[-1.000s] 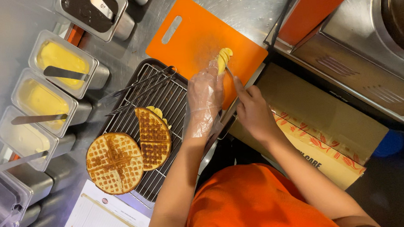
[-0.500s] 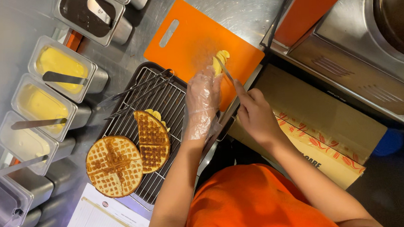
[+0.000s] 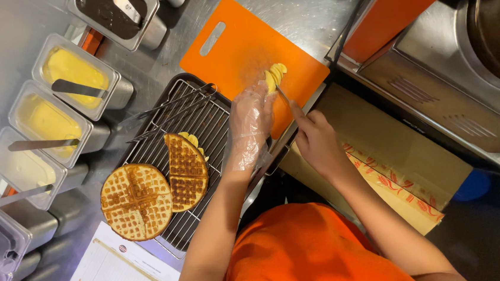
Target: The person slices bananas on a cutting board and places them on waffles. They spread a dark topping on the waffles, add more banana slices, and then wrap the waffles in orange paper. The person uses a knife, spatula, and tongs during the process.
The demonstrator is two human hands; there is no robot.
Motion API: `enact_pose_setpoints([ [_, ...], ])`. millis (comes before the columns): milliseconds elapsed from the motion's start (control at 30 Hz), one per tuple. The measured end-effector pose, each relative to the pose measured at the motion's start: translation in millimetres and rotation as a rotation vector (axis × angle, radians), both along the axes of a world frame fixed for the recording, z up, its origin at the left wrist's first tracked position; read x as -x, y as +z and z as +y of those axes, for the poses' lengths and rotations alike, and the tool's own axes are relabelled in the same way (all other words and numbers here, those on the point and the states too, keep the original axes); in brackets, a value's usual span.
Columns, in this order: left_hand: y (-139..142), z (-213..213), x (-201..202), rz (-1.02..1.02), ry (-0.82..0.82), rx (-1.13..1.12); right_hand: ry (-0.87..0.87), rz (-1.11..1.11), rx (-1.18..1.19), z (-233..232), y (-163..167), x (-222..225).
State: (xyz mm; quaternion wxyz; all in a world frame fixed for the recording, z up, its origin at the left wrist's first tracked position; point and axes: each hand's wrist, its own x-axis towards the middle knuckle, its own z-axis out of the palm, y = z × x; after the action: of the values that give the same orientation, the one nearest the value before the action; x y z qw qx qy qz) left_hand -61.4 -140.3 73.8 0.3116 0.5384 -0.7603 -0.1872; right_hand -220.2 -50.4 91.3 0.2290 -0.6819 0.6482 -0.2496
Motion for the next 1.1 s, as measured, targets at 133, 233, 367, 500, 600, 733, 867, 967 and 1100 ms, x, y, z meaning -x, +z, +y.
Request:
enact_pose_setpoints([
  [133,25.5,8.6,-28.9,0.054,0.008,-0.033,-0.018,-0.012,0.019,17.1,29.7,-26.9],
  [233,33.8,14.1,-60.1,0.055,0.003,-0.049,0.003,-0.084,0.066,20.4,41.6,-56.9],
  [367,23.1,13.0,-114.7,0.066,-0.003,0.008,0.009,-0.094,0.035,11.3,31.6,-113.7],
  [500,6.5,12.7,-162.1,0.053,0.016,0.004,0.006,-0.08,0.039,7.5,14.5,-161.9],
  [600,-5.8,8.3,-194.1,0.048,0.01,0.003,0.014,-0.069,0.073,1.9,0.0,-193.1],
  [733,-34.9,5.2,-235.3,0.057,0.004,0.015,0.029,-0.031,0.089,-3.9,-25.0,-231.2],
  [867,-62.2,0.1,-276.7,0.015,-0.012,0.01,0.054,-0.021,0.019,-14.0,-51.7,-267.8],
  [967,-65.2,9.3,-302.3,0.007,-0.02,0.022,0.059,-0.003,0.01,-9.5,-62.9,-298.7],
  [1100,-108.4,-3.6,-358.0,0.062,-0.012,0.043,0.059,-0.009,0.009,-14.0,-97.3,-355.7],
])
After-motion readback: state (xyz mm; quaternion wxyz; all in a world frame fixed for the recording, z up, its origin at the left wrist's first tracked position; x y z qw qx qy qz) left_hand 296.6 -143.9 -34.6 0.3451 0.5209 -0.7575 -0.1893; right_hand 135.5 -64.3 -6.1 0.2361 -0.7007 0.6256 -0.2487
